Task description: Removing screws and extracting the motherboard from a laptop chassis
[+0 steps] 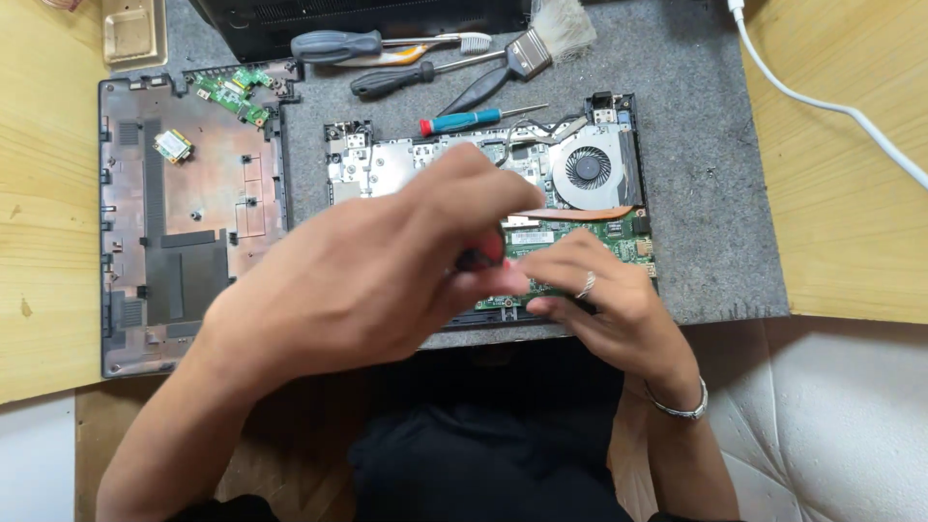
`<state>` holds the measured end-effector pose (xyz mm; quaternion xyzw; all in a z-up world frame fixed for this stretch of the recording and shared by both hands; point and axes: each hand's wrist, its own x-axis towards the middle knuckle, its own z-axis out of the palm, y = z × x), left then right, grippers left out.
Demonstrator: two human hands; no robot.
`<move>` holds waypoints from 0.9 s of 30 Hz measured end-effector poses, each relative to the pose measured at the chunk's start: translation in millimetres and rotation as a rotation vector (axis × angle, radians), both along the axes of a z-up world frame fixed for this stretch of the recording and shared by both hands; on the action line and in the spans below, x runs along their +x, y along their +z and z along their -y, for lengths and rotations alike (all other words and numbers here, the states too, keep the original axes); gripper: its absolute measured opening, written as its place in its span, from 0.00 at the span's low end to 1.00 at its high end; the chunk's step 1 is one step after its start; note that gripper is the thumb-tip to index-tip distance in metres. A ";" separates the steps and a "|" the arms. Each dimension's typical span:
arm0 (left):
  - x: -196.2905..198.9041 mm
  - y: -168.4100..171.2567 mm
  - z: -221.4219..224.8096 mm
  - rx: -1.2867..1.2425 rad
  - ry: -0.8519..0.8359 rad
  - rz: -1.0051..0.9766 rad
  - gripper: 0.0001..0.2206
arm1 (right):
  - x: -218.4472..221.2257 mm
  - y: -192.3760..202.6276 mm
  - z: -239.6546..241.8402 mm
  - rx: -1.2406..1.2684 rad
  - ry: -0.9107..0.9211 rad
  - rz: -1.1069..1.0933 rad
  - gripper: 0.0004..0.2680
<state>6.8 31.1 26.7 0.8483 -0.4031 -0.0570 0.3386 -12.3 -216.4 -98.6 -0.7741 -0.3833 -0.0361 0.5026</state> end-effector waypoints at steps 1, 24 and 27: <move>-1.1 -2.0 1.0 -0.002 0.001 -0.004 0.15 | -0.2 0.0 -1.0 -0.002 0.001 -0.004 0.10; 2.3 2.2 8.0 0.028 -0.161 0.194 0.15 | -1.0 16.8 -18.5 -0.163 -0.092 -0.069 0.07; 2.0 7.5 7.5 -0.017 -0.281 0.038 0.17 | -4.5 -3.8 -6.3 -0.043 -0.037 -0.110 0.10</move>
